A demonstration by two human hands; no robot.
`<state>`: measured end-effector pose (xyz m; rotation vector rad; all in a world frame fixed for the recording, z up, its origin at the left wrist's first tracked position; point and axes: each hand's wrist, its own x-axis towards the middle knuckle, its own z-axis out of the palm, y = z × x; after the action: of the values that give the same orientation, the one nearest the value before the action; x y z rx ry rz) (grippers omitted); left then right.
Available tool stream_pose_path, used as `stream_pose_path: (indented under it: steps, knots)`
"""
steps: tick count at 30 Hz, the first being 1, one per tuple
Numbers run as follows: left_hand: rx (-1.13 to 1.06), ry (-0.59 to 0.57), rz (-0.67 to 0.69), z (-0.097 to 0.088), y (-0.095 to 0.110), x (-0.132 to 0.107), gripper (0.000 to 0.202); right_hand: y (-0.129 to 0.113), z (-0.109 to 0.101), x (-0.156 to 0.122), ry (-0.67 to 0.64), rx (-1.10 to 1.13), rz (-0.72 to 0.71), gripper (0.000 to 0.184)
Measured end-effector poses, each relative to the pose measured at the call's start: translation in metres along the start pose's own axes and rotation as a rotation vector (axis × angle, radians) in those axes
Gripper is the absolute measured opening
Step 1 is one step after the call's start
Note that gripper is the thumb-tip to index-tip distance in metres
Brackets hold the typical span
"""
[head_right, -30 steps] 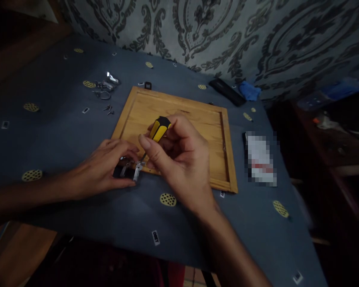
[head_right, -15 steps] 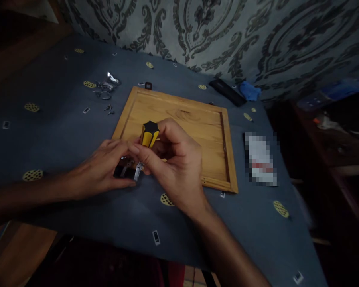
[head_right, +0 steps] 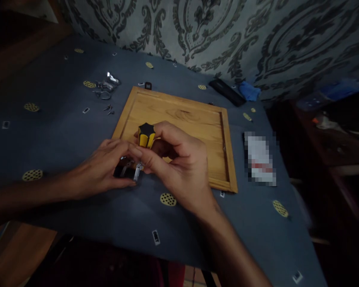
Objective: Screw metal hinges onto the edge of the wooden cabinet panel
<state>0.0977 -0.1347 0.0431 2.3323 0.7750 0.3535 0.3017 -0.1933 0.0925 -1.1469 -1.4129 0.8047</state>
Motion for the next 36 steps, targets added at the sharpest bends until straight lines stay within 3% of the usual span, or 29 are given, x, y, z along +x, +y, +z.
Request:
stream_pose_path:
  steps: [5, 10, 14, 20, 29, 36]
  knots:
    - [-0.003, 0.008, 0.007, 0.0, 0.001, 0.0, 0.049, 0.002, 0.0, 0.0, 0.037, 0.027, -0.026, 0.023]
    - [0.016, 0.001, -0.016, 0.001, 0.002, 0.0, 0.051, -0.003, -0.005, -0.001, -0.019, 0.044, 0.017, 0.02]
    - [0.021, 0.013, -0.005, 0.002, 0.0, 0.0, 0.053, -0.007, -0.005, -0.001, -0.009, 0.054, 0.007, 0.007]
    - [0.032, 0.03, 0.003, 0.004, -0.003, -0.002, 0.051, -0.002, -0.004, -0.003, 0.119, 0.059, -0.017, 0.011]
    - [0.03, 0.018, 0.014, 0.001, -0.001, -0.002, 0.05, 0.002, -0.004, -0.003, 0.118, -0.051, -0.021, 0.022]
    - [0.004, 0.017, 0.008, 0.001, -0.002, 0.0, 0.049, 0.004, -0.004, -0.002, 0.114, -0.01, -0.012, 0.019]
